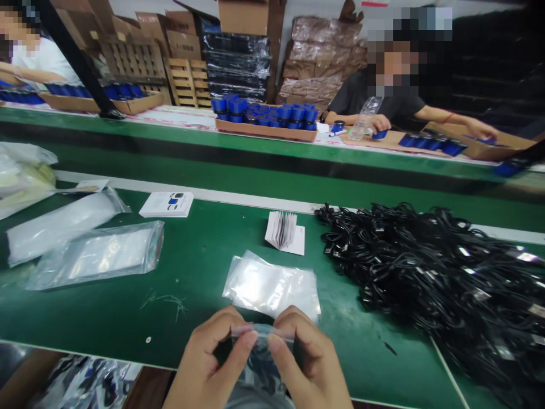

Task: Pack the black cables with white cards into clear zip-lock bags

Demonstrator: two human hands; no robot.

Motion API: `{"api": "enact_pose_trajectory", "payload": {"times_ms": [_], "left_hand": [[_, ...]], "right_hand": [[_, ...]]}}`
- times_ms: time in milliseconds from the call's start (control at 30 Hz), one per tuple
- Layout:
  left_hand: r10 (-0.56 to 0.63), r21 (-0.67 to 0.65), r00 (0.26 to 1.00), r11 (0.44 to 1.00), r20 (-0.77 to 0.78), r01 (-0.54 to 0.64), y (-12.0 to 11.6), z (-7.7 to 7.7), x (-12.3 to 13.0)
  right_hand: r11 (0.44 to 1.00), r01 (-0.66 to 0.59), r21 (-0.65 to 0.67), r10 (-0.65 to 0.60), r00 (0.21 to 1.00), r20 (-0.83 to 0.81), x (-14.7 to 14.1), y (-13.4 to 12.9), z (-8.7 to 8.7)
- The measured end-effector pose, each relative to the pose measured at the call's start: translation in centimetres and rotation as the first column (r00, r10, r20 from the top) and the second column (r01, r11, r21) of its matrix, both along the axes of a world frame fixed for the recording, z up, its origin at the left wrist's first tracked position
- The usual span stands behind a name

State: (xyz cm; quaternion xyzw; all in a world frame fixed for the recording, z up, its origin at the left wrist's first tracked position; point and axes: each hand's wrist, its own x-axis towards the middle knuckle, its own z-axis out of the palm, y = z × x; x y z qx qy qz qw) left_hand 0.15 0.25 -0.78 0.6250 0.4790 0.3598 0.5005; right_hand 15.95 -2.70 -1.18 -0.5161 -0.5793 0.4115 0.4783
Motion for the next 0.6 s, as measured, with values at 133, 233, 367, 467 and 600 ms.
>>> {"api": "enact_pose_trajectory", "payload": {"times_ms": [133, 233, 367, 467, 600], "left_hand": [[-0.007, 0.052, 1.000, 0.999, -0.021, 0.008, -0.2, 0.0, 0.3], [-0.037, 0.075, 0.998, 0.996, -0.042, 0.041, -0.2, 0.1, 0.5], [-0.072, 0.163, 0.991, 0.983, -0.109, 0.089, 0.1, 0.1, -0.1], [-0.091, 0.132, 0.989, 0.986, -0.115, 0.106, 0.4, -0.1, -0.8], [-0.063, 0.060, 0.997, 0.996, -0.054, 0.066, 0.3, 0.0, -1.8]], "right_hand": [[1.000, -0.012, -0.028, 0.014, 0.999, 0.044, -0.2, 0.1, 0.0], [1.000, -0.004, -0.005, 0.005, 0.997, 0.082, -0.1, 0.2, 0.2], [0.998, -0.044, -0.033, 0.048, 0.990, 0.129, 0.5, 0.2, 0.6], [1.000, -0.029, -0.004, 0.029, 0.988, 0.148, 1.1, 0.0, 0.8], [0.982, -0.084, 0.168, 0.052, 0.981, 0.187, 1.1, 0.0, 0.6]]}}
